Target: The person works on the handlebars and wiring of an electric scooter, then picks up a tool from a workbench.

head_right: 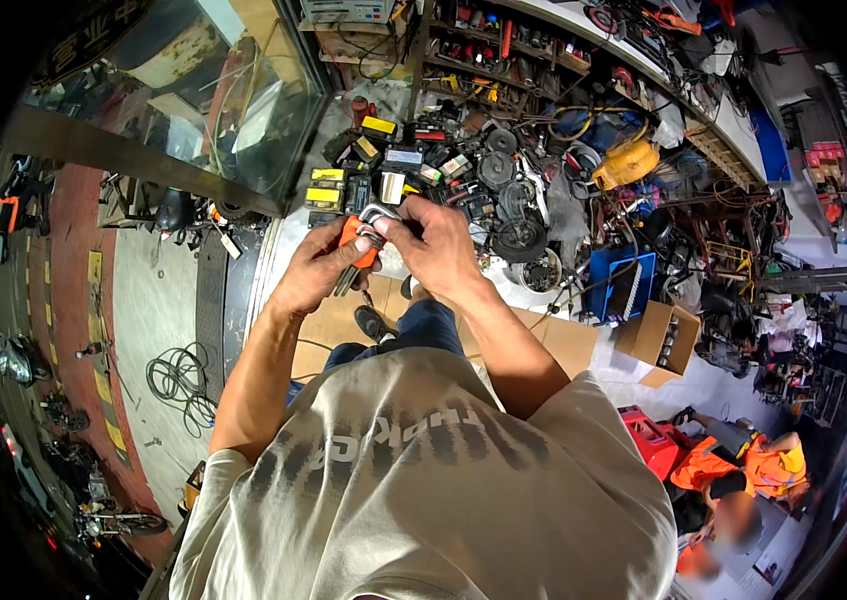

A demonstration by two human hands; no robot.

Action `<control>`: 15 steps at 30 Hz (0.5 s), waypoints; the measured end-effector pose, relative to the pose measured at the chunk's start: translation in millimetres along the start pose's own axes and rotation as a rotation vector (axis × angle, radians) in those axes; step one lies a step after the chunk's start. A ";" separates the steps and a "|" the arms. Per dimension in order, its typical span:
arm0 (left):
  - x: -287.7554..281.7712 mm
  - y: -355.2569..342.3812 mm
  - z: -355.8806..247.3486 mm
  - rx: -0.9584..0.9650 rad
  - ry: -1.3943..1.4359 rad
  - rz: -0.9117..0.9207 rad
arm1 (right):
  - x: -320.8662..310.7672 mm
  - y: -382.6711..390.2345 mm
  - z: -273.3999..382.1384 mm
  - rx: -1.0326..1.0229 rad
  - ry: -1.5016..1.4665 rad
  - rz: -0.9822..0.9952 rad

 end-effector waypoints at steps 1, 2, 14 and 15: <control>-0.7 -0.4 -0.5 0.024 -0.025 -0.020 | -4.3 0.9 7.1 -0.034 0.083 -0.037; 0.5 -1.4 -0.9 0.019 -0.037 -0.012 | -3.7 0.4 2.8 -0.031 0.085 -0.022; 30.3 6.4 -27.5 0.163 -0.018 0.061 | -31.2 20.6 62.0 -0.431 0.140 -0.326; 31.5 7.4 -29.3 0.184 -0.029 0.062 | -31.5 21.9 64.3 -0.464 0.161 -0.331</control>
Point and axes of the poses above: each hand's wrist, its own y-axis away from the middle knuckle, its own x-axis out of the palm, z = x × y, the point moved 10 cm from there along -y, towards the middle knuckle, and after that the axes turned 6 degrees about -x, right-handed, at the moved point
